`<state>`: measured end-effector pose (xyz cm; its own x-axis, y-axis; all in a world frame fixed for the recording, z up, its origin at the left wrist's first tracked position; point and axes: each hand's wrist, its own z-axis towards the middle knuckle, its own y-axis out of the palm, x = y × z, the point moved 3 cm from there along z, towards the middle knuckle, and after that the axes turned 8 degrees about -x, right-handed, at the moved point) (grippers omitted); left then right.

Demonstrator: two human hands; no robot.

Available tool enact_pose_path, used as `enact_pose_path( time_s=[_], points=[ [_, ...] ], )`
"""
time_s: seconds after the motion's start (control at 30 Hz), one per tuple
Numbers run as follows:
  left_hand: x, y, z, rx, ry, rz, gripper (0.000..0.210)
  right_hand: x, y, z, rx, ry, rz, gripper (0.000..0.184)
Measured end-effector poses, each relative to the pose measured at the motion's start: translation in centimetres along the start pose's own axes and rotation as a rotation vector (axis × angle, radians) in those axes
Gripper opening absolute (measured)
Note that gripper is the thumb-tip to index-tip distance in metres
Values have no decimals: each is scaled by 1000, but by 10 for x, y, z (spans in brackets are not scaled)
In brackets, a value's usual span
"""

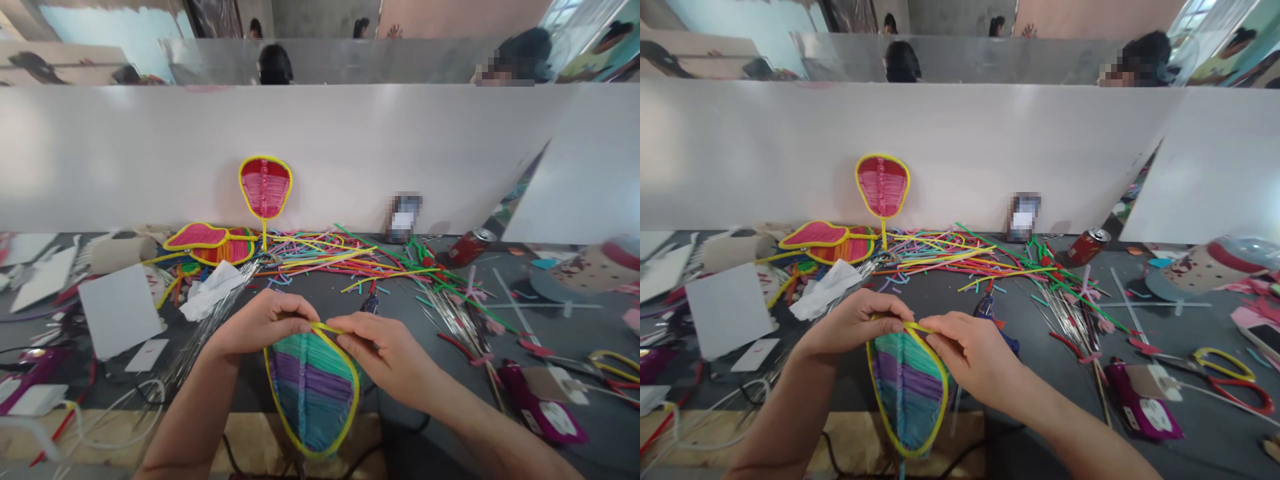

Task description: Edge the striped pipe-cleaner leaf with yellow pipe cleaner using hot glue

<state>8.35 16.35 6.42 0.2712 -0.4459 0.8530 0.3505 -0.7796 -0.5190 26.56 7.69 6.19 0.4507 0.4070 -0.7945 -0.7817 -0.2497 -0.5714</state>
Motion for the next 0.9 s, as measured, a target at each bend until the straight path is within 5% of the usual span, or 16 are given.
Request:
enact_pose_path(
  time_s=[0.37,0.67,0.9],
  points=[
    [-3,0,-8,54,-81,57,15,2,25,-9,142,-35,-165,26],
    [-11,0,-12,27,-19,-100,24,5,36,-12,271,-101,-150,28],
    [-4,1,-14,166,104,100,13,6,35,-15,303,-99,-140,28]
  ],
)
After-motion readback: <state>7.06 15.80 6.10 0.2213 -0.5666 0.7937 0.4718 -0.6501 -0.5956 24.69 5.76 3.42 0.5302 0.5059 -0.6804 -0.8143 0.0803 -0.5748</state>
